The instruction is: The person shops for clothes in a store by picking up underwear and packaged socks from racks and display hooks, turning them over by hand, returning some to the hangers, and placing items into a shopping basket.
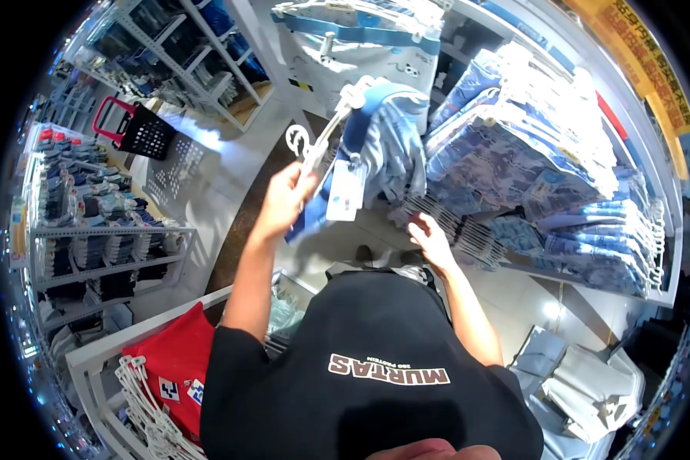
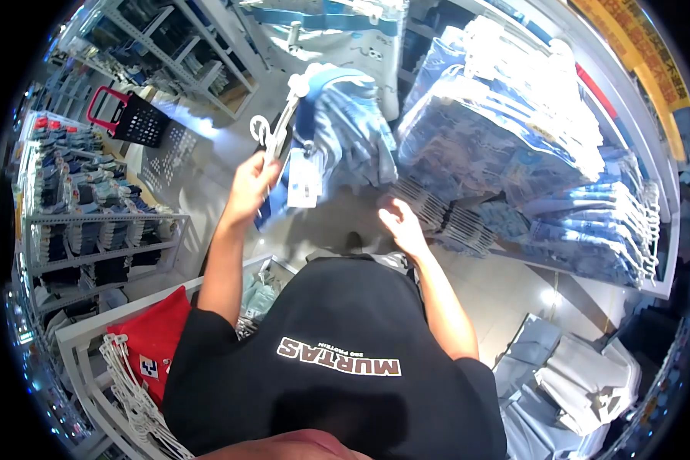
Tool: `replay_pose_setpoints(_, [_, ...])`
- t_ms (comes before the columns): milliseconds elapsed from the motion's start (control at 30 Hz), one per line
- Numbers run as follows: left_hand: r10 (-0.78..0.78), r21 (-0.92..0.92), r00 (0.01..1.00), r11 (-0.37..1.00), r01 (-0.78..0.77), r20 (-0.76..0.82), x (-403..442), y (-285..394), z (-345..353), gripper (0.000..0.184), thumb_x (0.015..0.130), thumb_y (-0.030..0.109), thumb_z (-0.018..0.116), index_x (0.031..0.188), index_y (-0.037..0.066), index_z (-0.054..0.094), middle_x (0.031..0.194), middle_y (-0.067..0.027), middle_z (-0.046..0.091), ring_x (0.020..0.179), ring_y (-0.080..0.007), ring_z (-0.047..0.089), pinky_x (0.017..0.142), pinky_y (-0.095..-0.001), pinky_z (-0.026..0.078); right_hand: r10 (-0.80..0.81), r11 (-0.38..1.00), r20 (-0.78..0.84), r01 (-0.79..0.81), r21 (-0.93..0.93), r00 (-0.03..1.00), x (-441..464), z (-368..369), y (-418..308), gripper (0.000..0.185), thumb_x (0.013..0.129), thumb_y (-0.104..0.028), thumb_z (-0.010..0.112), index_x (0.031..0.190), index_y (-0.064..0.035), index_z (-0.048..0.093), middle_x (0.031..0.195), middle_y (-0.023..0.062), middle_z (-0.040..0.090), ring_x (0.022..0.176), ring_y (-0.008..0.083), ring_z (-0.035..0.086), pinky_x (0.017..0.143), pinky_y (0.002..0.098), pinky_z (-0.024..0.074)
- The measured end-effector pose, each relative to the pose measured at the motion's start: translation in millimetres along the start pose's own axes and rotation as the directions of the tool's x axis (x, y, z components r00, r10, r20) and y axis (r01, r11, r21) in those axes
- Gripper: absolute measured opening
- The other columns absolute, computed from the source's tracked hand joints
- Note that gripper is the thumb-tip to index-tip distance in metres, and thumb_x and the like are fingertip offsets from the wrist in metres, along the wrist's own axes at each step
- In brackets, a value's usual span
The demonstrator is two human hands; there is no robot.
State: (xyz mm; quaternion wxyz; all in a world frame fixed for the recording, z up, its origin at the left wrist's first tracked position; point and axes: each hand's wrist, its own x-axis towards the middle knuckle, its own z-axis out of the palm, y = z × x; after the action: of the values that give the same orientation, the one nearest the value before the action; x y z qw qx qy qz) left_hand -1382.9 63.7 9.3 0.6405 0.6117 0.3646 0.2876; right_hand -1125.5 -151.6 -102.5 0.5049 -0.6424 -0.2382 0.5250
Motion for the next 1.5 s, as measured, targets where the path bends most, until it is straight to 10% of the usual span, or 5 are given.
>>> replay_pose_setpoints(367, [-0.273,-0.56,0.93,0.743,0.366,0.246,-62.2,9.2,82.5,0.017,0.101,0.02,0.055,0.102,0.004,0.059,0.089,0.0023,0.059,0.076,-0.0037,0.053,0.07,-0.0211,0.045,-0.202,0.832,0.238,0.038,0.554,0.95,20.5,17.6,-8.9,0.05,0.092,-0.033,0.067,0.128,-0.0011,0.054,0.122,0.0079,0.063,0.109,0.0174,0.061,0.098,0.0352,0.0475])
replay_pose_setpoints(900, [-0.321,-0.515,0.931,0.776,0.365,0.176,-40.5,-23.6,76.5,0.022,0.101,0.027,0.052,0.106,0.006,0.054,0.089,-0.0036,0.062,0.066,-0.0064,0.057,0.057,-0.0199,0.047,-0.056,0.858,-0.215,0.157,0.489,0.975,-27.4,-28.8,-49.3,0.036,0.1,-0.024,0.056,0.123,0.0026,0.056,0.112,0.0098,0.065,0.097,0.0182,0.063,0.088,0.0313,0.0493])
replay_pose_setpoints(1067, [-0.21,-0.466,0.96,0.842,0.273,0.183,-40.6,-24.7,85.1,0.022,0.1,0.027,0.055,0.102,0.005,0.055,0.082,-0.002,0.058,0.062,-0.0069,0.054,0.055,-0.0208,0.044,-0.378,0.85,-0.399,0.142,-0.508,0.835,-21.2,-21.9,-35.1,0.056,0.087,-0.025,0.073,0.128,0.0062,0.051,0.122,0.018,0.056,0.107,0.025,0.057,0.094,0.0355,0.0449])
replay_pose_setpoints(1167, [-0.188,-0.391,0.98,0.899,0.198,0.064,-41.7,-21.7,108.3,0.018,0.098,0.022,0.058,0.1,0.004,0.056,0.078,0.0006,0.056,0.061,-0.0041,0.05,0.055,-0.0213,0.042,-0.582,0.721,-0.25,0.349,-0.599,0.774,-30.4,1.3,-53.1,0.053,0.086,-0.021,0.073,0.129,0.0019,0.053,0.127,0.0189,0.051,0.113,0.0292,0.054,0.097,0.0377,0.0437])
replay_pose_setpoints(1500, [-0.014,-0.07,0.996,0.997,0.02,0.084,-69.3,-20.7,155.9,0.016,0.084,0.007,0.067,0.092,0.004,0.053,0.075,-0.0014,0.055,0.069,-0.0073,0.05,0.063,-0.0259,0.042,-0.319,0.943,0.109,0.304,0.139,0.941,-38.1,49.6,-80.5,0.041,0.091,-0.024,0.07,0.122,0.0,0.058,0.1,0.0008,0.057,0.088,0.0097,0.058,0.081,0.0259,0.0496])
